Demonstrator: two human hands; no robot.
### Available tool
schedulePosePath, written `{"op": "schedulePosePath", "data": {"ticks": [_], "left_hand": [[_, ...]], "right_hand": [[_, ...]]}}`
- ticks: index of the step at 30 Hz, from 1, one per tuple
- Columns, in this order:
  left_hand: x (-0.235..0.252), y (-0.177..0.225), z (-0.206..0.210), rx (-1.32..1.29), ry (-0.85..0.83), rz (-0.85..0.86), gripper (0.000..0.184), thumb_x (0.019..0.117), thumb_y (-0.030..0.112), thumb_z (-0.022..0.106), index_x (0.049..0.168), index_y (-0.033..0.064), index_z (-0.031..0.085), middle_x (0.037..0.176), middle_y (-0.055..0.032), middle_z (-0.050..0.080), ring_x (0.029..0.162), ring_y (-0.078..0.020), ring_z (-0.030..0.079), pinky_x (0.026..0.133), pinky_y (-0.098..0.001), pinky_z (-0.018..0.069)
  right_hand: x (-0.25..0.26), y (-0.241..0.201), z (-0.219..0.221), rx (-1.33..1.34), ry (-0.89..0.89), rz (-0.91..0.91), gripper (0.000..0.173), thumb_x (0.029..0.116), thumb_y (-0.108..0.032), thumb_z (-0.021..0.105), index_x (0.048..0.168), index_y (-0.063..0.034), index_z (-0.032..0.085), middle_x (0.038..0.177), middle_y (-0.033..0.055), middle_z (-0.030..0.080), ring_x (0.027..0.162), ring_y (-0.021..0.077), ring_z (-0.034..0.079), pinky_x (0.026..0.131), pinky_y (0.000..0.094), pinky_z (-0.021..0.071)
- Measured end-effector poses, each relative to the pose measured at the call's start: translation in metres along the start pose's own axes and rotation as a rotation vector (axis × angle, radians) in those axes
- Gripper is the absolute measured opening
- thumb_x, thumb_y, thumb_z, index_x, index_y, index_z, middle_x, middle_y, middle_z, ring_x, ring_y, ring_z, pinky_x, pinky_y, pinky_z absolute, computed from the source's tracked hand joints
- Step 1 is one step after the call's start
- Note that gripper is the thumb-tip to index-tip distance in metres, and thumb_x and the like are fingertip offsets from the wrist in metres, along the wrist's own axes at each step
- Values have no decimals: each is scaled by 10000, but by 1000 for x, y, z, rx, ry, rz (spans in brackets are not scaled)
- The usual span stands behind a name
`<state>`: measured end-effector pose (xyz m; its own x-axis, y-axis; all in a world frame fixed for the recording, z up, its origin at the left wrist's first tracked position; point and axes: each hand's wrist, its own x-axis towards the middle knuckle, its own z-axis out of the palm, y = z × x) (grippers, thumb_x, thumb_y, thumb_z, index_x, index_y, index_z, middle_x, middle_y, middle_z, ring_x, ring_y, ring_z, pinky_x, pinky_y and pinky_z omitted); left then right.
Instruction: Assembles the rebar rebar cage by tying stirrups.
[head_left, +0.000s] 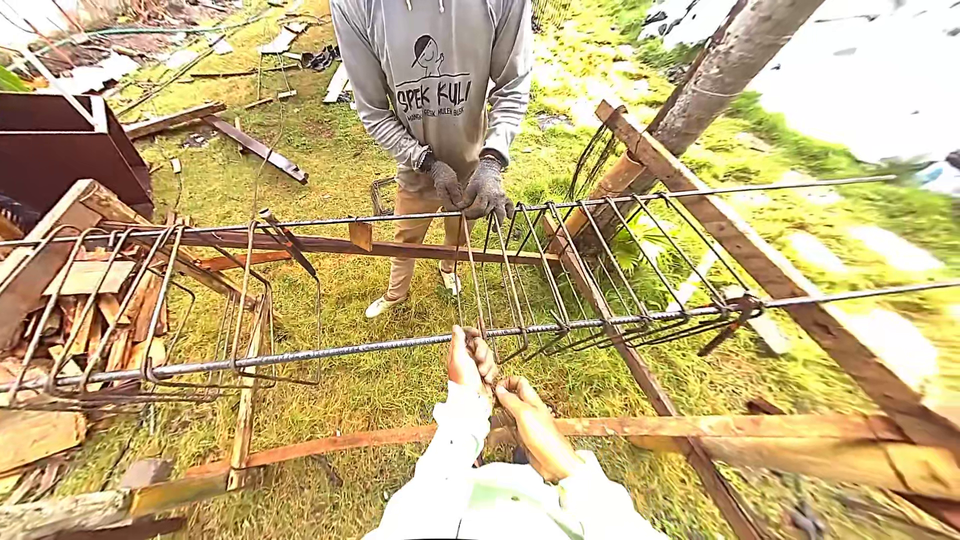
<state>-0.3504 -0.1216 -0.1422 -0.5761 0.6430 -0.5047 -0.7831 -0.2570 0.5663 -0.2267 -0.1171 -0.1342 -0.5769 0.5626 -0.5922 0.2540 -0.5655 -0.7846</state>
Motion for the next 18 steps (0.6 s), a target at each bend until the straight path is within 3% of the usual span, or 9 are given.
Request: {"op": "schedulePosePath", "data": {"ticks": [3,4,5,6,10,13,15,17,18], "left_hand": [[1,-2,-1,59,22,86,427,1136,385,259,860,110,434,490,50,287,335,-57,273,325,-197,290],[-1,-3,-1,111,45,117,369,1136,334,309,880,101,437,498,46,287,345,-60,271,334,-201,290],[-3,-4,-1,156,78,135,356,1133,316,340,871,97,440,493,44,289,346,-64,272,339,-207,289],[-4,-4,1,188,114,134,379,1133,327,341,846,98,435,487,43,286,344,-69,271,337,-214,291],[-8,3,8,159,227,23,509,1128,430,287,727,128,371,457,39,262,326,-74,263,329,-218,282],[-7,7,6,62,205,-108,505,1119,471,289,738,149,369,465,46,280,334,-76,296,343,-219,321],[-10,18,5,-14,145,-217,498,1112,492,294,732,180,377,474,55,301,353,-82,333,376,-233,387],[-10,27,4,-2,79,-256,512,1114,485,283,717,178,384,466,50,310,355,-93,353,396,-255,433],[-9,29,2,29,36,-273,506,1117,477,274,732,171,394,470,50,315,359,-95,358,405,-259,445]], "right_hand": [[-9,-2,-5,-294,-67,-100,384,1080,-261,488,1399,-50,520,1040,106,691,691,182,675,598,353,588],[-11,-3,-8,-510,-53,-164,387,1082,-279,473,1391,-71,580,1107,77,708,802,151,695,710,345,596],[-14,-5,-10,-720,-34,-227,401,1084,-294,456,1397,-91,605,1214,76,710,1014,166,708,909,387,584],[-17,-5,-10,-882,-6,-294,422,1083,-303,443,1405,-87,610,1267,106,697,1135,222,687,1010,447,541],[-25,0,-12,-1066,27,-420,547,1081,-468,389,1437,-106,591,1166,135,691,1016,290,698,885,511,570],[-19,9,-20,-1106,40,-533,414,1090,-318,425,1336,-83,660,1092,147,716,954,307,727,829,515,595],[-7,14,-37,-948,-42,-480,348,1080,-231,458,1261,-43,689,1081,146,730,971,277,724,892,490,583],[6,25,-57,-674,-182,-337,300,1073,-223,472,1211,-60,683,876,65,669,704,158,638,679,357,565],[8,31,-64,-518,-246,-275,269,1065,-218,481,1178,-76,679,777,11,595,585,102,540,555,294,492]]}}
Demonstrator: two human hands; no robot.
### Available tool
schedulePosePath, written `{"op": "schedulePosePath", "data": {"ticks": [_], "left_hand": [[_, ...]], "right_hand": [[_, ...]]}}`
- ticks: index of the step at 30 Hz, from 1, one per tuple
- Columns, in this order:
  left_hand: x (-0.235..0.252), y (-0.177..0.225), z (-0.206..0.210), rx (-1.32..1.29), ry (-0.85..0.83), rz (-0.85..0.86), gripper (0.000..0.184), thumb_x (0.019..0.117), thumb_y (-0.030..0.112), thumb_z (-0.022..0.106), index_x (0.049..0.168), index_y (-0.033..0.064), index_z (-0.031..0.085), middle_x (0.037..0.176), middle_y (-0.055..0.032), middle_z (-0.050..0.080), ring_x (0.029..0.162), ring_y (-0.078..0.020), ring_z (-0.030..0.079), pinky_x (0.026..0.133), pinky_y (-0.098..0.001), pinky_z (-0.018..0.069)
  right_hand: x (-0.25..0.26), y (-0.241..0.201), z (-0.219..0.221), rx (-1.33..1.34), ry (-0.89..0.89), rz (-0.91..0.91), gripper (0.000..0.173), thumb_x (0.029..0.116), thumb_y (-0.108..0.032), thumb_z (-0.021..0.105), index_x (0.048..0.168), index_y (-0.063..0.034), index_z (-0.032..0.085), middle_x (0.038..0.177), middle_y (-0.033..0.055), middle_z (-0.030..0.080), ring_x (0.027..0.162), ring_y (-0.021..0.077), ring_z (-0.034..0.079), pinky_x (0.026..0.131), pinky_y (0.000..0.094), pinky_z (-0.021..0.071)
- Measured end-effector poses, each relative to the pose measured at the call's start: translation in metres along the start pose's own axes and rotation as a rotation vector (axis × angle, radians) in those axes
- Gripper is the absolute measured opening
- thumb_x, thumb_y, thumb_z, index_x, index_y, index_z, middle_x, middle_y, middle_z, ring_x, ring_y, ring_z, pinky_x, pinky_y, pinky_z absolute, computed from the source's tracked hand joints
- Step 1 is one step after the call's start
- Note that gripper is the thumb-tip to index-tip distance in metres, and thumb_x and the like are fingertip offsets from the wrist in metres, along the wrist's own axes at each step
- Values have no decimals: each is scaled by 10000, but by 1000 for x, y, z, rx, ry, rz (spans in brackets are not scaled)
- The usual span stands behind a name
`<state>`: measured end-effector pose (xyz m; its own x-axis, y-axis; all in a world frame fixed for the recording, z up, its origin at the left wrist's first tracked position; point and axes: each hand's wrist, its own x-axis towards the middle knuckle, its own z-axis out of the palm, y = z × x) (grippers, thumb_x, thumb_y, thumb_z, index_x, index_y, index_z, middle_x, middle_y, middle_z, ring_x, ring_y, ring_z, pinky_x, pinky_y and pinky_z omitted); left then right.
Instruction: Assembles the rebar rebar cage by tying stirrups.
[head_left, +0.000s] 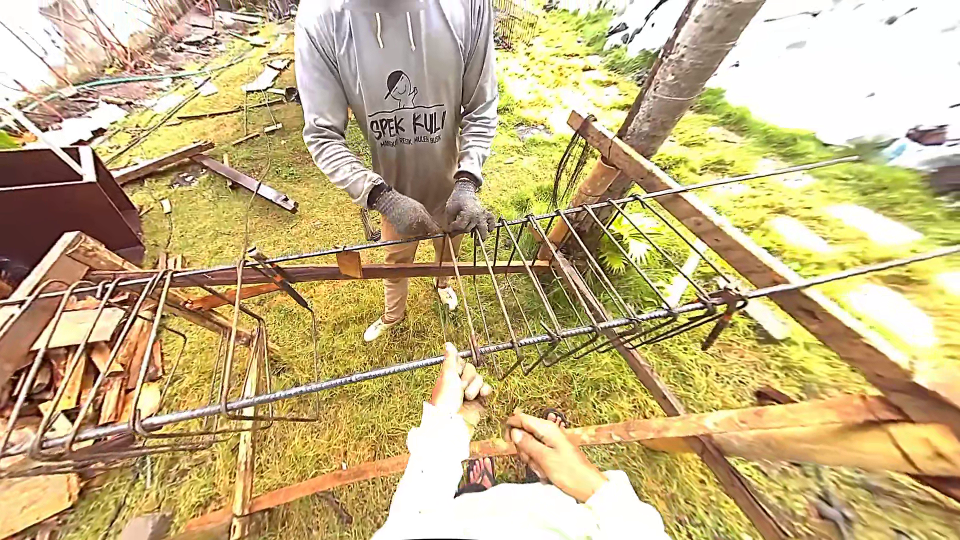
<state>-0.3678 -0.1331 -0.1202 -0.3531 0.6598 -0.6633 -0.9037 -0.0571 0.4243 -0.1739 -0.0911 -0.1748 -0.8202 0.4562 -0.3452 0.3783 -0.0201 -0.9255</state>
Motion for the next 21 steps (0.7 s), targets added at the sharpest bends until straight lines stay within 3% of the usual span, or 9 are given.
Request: {"op": "schedulePosePath", "data": {"ticks": [1,3,5,6,9,11,13,17,21], "left_hand": [[1,0,-2,51,-31,-6,489,1120,464,270,755,166,401,480,52,316,365,-95,359,413,-259,449],[6,-5,-4,145,-34,35,461,1125,439,279,787,152,405,498,47,312,379,-100,347,420,-261,438],[10,-11,-5,196,-27,114,448,1129,418,279,813,129,411,501,41,316,380,-104,351,422,-263,443],[10,-13,-5,221,-22,148,446,1131,405,281,813,122,412,499,40,317,380,-106,353,426,-267,446],[16,-13,-9,505,-21,343,352,1131,258,362,908,27,508,583,-19,479,479,-127,521,545,-292,553],[22,-5,-19,793,-15,555,243,1052,149,556,1175,-51,618,933,-113,695,820,-162,692,782,-325,597],[31,7,-30,1020,6,694,412,996,193,641,1339,-27,587,1233,-157,677,1119,-201,671,983,-363,555],[48,22,-38,1338,-75,735,333,1018,233,605,1295,60,671,1303,-108,671,1198,-182,653,1053,-360,530],[73,20,-37,1616,-138,706,365,1020,291,593,1344,140,672,1403,-84,614,1307,-209,571,1136,-408,439]], "right_hand": [[-2,4,-2,112,-37,27,248,1059,-216,491,1164,-86,675,737,-24,553,537,69,480,501,260,439],[-6,1,-1,64,-30,44,256,1056,-234,505,1183,-95,678,799,-2,601,591,85,523,548,286,469],[-7,-11,2,-164,11,43,355,1077,-307,471,1311,-113,654,1039,79,717,878,186,681,829,431,561],[-6,-15,4,-236,45,26,378,1085,-302,445,1343,-111,646,1115,107,729,991,230,702,926,492,548],[1,-2,6,-163,86,9,359,1088,-217,436,1323,-67,663,1211,112,721,1110,207,689,1019,455,524],[6,25,-3,34,73,66,317,1069,-168,450,1265,-50,669,1080,35,705,874,82,633,808,306,533],[9,55,-11,187,78,185,271,1068,-127,448,1227,-35,648,804,-29,586,569,32,460,528,230,408],[27,96,-7,259,189,448,248,1098,-133,433,1214,-45,634,729,-2,516,544,80,448,507,256,398],[83,81,10,403,309,366,310,1113,-195,429,1347,-68,586,845,44,563,603,117,494,538,293,437]]}}
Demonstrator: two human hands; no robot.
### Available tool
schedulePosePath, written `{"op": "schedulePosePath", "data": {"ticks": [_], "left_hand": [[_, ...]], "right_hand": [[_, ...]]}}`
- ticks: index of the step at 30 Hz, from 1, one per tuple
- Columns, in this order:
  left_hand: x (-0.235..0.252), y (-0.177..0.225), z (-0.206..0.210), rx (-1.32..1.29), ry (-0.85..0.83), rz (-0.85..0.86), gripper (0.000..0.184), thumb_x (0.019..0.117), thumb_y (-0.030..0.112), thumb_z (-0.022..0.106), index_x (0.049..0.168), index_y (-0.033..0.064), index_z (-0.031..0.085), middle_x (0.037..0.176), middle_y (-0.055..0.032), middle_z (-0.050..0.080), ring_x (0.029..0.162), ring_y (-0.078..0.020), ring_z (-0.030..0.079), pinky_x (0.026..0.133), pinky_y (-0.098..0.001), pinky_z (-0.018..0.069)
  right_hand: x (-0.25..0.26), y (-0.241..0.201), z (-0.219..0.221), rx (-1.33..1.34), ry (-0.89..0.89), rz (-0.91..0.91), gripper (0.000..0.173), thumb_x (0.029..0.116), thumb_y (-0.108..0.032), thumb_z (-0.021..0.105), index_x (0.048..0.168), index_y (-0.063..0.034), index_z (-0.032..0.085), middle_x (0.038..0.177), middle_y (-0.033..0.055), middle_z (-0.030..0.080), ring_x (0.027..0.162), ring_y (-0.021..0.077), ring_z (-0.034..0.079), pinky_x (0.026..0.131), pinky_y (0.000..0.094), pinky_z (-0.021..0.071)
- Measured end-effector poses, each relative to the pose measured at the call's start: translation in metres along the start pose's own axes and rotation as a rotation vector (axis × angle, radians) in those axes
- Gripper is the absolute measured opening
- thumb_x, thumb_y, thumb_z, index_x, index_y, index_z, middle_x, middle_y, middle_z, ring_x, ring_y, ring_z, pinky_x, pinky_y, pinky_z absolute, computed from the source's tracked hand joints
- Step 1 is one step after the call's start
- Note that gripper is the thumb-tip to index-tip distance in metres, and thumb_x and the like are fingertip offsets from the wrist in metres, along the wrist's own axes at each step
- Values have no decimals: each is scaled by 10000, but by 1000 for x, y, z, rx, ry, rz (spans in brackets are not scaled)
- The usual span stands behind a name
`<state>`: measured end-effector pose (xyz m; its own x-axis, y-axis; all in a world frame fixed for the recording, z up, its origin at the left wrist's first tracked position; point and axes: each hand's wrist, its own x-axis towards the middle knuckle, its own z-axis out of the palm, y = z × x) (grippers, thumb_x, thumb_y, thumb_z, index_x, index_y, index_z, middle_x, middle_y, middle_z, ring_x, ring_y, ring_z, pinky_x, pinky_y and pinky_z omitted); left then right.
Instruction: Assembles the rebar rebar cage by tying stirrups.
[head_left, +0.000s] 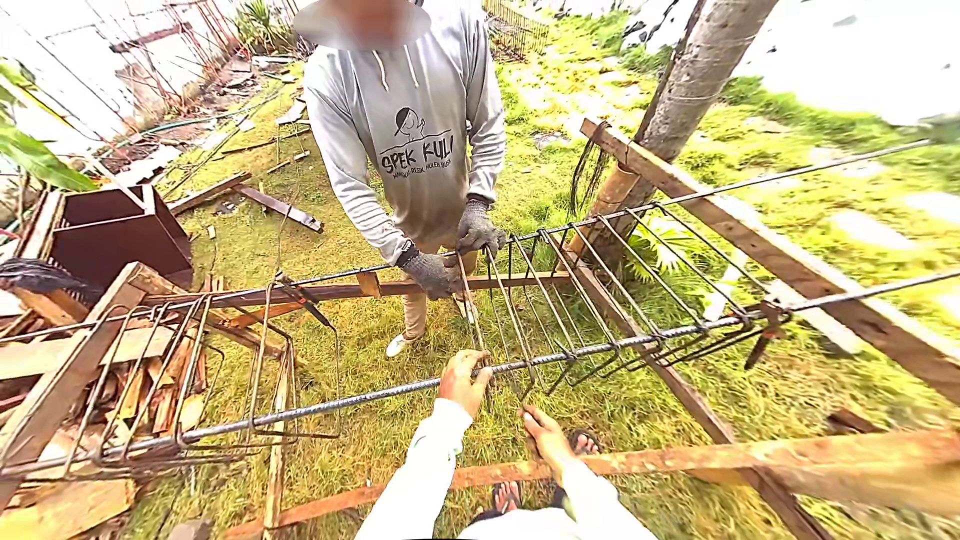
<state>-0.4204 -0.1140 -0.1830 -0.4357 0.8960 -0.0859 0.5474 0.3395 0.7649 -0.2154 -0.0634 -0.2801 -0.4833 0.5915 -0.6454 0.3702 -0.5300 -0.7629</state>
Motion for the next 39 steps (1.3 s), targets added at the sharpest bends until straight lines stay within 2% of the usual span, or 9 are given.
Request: {"op": "schedulePosePath", "data": {"ticks": [3,7,10,13,20,26,32,36,39], "left_hand": [[13,4,4,34,69,-40,405,1002,282,618,1376,130,652,1438,-133,572,1335,-283,539,1141,-429,432],[31,19,0,175,-2,-180,569,986,451,630,1475,167,572,1451,-154,543,1339,-330,511,1136,-456,418],[43,23,4,196,-11,-176,491,980,449,638,1392,183,655,1365,-145,601,1287,-311,547,1108,-446,438],[47,29,2,123,-57,-141,378,1026,365,587,1270,103,709,1291,-140,656,1246,-267,600,1112,-427,444],[14,42,3,-110,106,-279,325,1009,311,639,1196,63,732,1177,-117,718,1105,-213,680,1032,-406,510],[-27,46,16,-350,292,-394,236,984,269,698,1112,80,761,1034,-54,770,953,-125,728,934,-359,576],[-46,21,39,-767,507,-348,141,960,54,686,1052,-29,754,972,-119,766,862,-129,720,832,-298,588],[-39,13,40,-1078,488,-652,150,1001,34,625,1064,-69,714,888,-136,724,684,-139,641,597,-272,526],[-33,3,34,-1246,333,-927,202,1037,139,575,1130,5,695,909,-104,692,663,-153,586,570,-294,475]], "right_hand": [[22,-33,25,17,-27,-146,339,1117,-196,401,1384,-52,552,911,74,588,666,145,551,593,327,495],[30,-47,42,48,-24,-236,314,1112,-192,424,1336,-34,579,950,91,605,701,155,579,611,336,517],[36,-46,42,16,-27,-333,286,1102,-146,420,1264,-8,610,934,79,608,679,117,554,611,301,498],[35,-50,41,-10,-25,-326,286,1103,-142,427,1263,11,608,948,87,609,702,117,556,641,303,502],[8,-62,39,-243,-46,-386,617,971,-373,644,1416,35,514,1357,222,579,1183,311,618,1004,467,526],[14,-57,49,-369,122,-500,510,983,-339,675,1335,24,612,1313,234,601,1134,314,643,1004,444,537],[12,-61,45,-442,119,-508,485,985,-359,681,1257,42,650,1241,226,628,1060,303,648,944,435,549],[14,-59,45,-475,138,-504,485,987,-361,671,1256,43,653,1241,227,624,1133,318,621,1018,452,510],[18,-58,43,-515,138,-506,486,998,-361,653,1246,57,649,1195,232,627,1074,320,626,989,450,516]]}}
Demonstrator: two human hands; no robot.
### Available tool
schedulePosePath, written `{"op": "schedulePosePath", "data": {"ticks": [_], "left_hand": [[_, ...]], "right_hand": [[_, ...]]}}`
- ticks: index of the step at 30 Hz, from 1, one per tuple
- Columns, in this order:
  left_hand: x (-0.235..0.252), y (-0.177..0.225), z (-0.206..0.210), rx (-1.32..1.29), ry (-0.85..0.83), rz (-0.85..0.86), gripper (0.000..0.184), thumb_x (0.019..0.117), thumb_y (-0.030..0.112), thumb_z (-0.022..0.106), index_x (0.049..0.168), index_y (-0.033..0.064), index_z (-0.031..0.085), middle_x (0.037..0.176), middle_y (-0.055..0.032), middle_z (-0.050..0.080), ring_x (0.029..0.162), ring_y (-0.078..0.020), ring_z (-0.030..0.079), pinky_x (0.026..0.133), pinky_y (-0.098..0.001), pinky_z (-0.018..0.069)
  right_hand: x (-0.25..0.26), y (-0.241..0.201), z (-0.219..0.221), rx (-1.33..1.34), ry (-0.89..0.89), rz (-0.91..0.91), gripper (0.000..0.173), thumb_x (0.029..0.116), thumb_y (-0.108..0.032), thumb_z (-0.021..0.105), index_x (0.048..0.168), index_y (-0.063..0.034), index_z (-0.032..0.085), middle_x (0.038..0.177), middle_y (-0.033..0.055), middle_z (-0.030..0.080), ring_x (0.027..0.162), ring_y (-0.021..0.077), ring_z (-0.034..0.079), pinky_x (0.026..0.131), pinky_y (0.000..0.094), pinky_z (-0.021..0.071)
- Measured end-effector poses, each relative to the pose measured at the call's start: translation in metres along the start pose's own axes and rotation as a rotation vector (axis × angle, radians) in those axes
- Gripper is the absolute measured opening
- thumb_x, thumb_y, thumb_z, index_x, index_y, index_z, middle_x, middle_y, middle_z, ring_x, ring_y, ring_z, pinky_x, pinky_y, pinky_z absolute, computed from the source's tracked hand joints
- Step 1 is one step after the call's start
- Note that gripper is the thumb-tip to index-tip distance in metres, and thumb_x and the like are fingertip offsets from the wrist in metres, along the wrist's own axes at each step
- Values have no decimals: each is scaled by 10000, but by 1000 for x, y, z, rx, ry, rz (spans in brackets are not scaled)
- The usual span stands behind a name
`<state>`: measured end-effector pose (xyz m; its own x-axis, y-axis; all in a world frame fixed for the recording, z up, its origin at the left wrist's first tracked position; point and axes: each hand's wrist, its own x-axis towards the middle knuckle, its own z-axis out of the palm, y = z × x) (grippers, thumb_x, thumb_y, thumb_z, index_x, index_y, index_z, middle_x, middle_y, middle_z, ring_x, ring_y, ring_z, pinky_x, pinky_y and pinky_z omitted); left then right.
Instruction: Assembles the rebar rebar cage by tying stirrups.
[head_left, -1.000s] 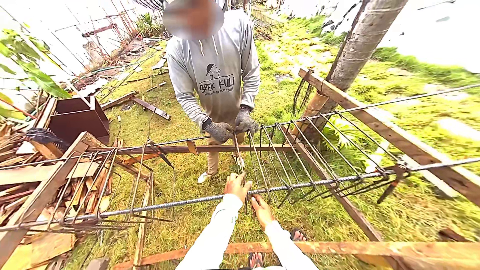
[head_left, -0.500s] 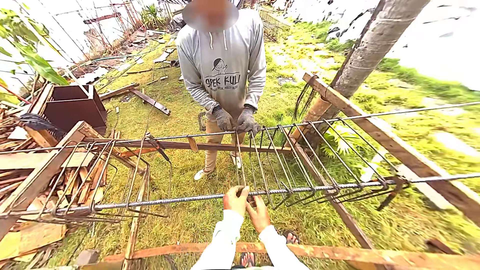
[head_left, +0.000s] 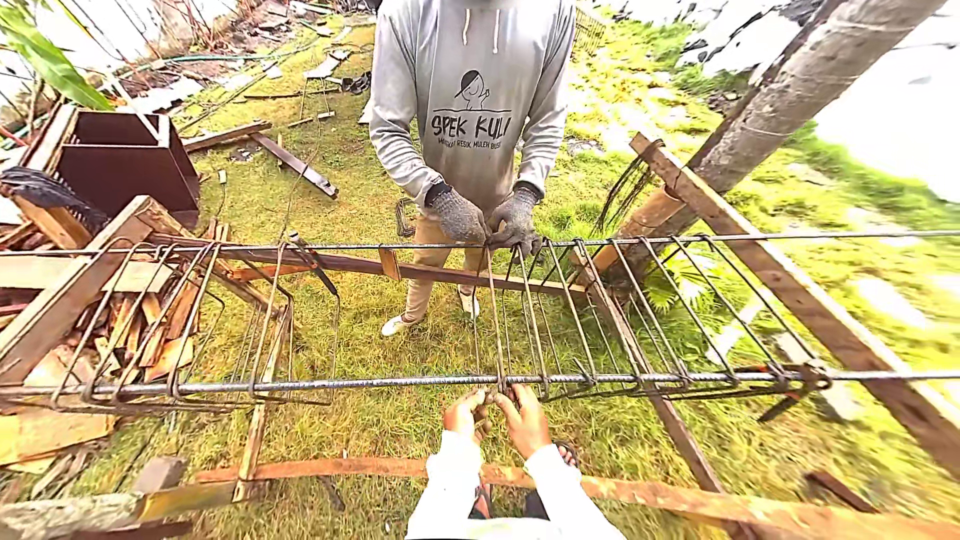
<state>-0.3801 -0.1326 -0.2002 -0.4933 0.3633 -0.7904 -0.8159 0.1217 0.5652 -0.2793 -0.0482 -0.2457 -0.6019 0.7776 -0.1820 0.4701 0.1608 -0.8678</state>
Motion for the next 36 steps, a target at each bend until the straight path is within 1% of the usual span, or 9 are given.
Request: {"op": "schedulePosePath", "data": {"ticks": [5,10,16,22,24,27,30,33,36], "left_hand": [[54,-9,-14,1,-181,-201,164,1036,176,575,1122,54,644,836,-62,671,584,-108,555,531,-259,480],[106,-1,-10,128,-408,-91,75,1014,14,548,1007,53,612,709,-14,602,565,-93,545,549,-250,500],[126,18,15,299,-667,-26,147,1012,7,551,1156,11,579,834,-44,687,694,-115,656,670,-301,575],[85,7,-2,-91,-269,-84,383,1106,275,434,1327,-19,542,1093,-163,680,893,-231,682,807,-380,575],[54,13,-24,264,-106,-16,322,1090,213,493,1296,-21,575,1088,-174,671,843,-232,663,736,-379,557],[3,50,-39,908,-190,267,305,1051,276,586,1172,11,680,1025,-146,693,837,-216,668,769,-401,561],[-26,95,-8,1366,-185,522,415,1055,413,513,1225,99,726,1218,-116,702,1199,-260,629,1071,-493,468],[-11,114,39,1810,-162,291,518,1054,467,468,1262,46,686,1351,-193,638,1320,-368,559,1087,-619,421],[-24,109,62,1774,-70,114,369,1030,370,576,1227,72,666,1171,-88,686,1014,-188,669,875,-375,548]], "right_hand": [[-2,-1,0,-15,-18,5,503,1013,-372,622,1271,60,630,1181,231,624,1036,312,629,961,439,527],[-6,-18,-6,-13,-57,53,530,1027,-403,560,1313,41,608,1190,218,602,1038,301,616,952,443,523],[-4,-45,1,-51,8,268,541,1067,-462,496,1224,24,673,1201,227,656,1099,350,649,998,530,505],[-2,-48,4,-19,-15,318,522,1083,-432,474,1221,32,667,1221,239,647,1148,357,630,1025,532,485],[-1,-46,4,-20,-25,313,531,1083,-443,467,1221,31,663,1219,235,638,1144,356,625,1018,526,489],[-2,-46,5,-6,-14,300,527,1083,-442,468,1214,29,665,1195,233,641,1124,355,628,1004,527,493],[-5,-46,6,12,20,279,503,1085,-421,471,1193,30,668,1173,227,646,1119,346,627,999,521,495],[-4,-47,8,24,38,270,490,1085,-411,473,1200,21,673,1187,225,649,1136,345,626,1010,526,490],[-7,-49,10,29,35,270,497,1087,-400,470,1230,34,666,1250,248,637,1192,364,610,1048,544,468]]}}
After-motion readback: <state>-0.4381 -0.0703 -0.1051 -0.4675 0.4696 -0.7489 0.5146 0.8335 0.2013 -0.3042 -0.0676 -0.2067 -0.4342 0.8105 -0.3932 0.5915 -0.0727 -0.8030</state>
